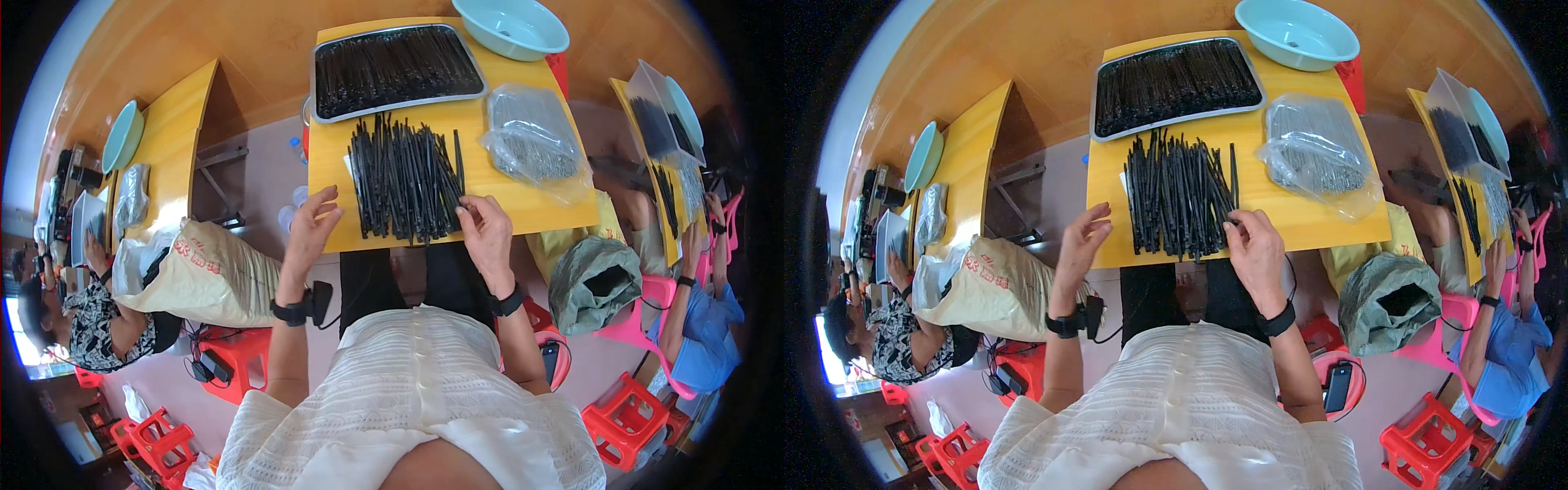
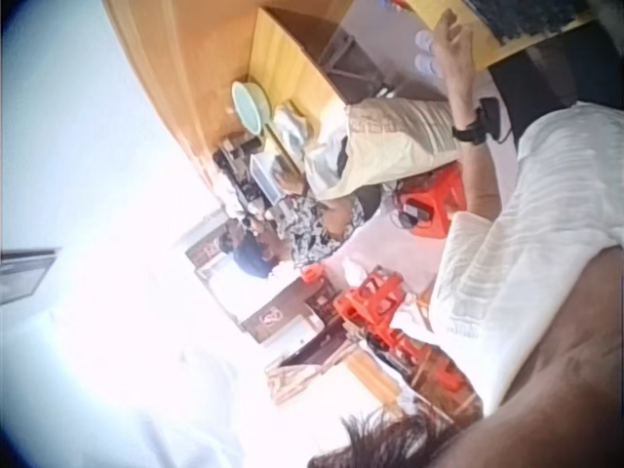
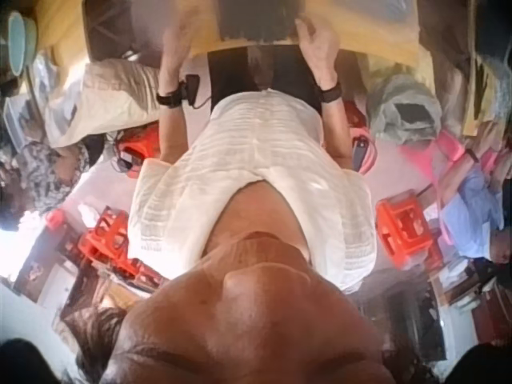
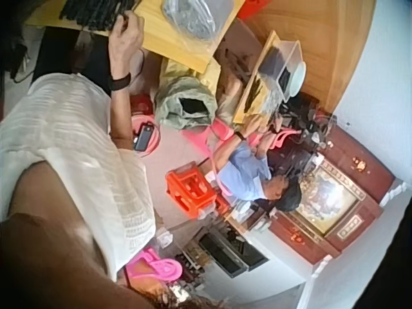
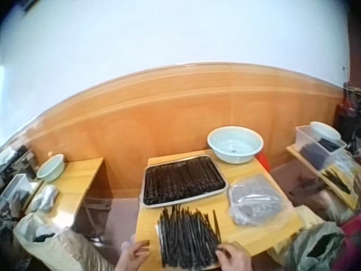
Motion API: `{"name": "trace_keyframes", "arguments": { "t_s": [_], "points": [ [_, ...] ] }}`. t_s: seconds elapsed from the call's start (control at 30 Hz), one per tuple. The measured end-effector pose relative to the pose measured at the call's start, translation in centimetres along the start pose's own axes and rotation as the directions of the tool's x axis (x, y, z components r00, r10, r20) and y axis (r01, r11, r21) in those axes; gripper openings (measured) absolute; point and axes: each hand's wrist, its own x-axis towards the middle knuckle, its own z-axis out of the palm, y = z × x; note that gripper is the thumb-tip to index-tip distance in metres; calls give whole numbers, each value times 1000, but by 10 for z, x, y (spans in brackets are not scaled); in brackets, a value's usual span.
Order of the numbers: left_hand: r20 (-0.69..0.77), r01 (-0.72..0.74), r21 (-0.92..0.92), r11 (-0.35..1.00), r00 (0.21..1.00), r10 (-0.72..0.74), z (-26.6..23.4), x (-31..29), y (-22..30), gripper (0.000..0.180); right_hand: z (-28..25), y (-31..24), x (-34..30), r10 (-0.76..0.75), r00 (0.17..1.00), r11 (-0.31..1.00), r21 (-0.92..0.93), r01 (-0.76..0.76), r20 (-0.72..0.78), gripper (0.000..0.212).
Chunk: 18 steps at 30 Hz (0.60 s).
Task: Threading thin wire through black plastic components to assemble products.
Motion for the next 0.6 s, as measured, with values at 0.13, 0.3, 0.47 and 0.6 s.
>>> {"name": "trace_keyframes", "arguments": {
  "t_s": [0.13, 0.3, 0.47, 0.6],
  "points": [
    [-145, -87, 124, 988, 984, 105, 19, -2, -20, 52, 20, -17, 8, -67, 998, 997, -36, 67, 19, 15],
    [-117, -200, 282, 938, 964, 241, 56, 17, -20, 55, 36, -40, 5, -131, 988, 968, -205, 146, 86, 26],
    [-113, -255, 342, 904, 944, 309, 69, 14, -22, 53, 49, -26, 2, -82, 992, 939, -325, 107, 91, 29],
    [-151, -287, 191, 939, 936, 318, 66, 15, -29, 51, 43, -20, 7, 28, 994, 985, -170, -9, 110, 26]
  ]
}}
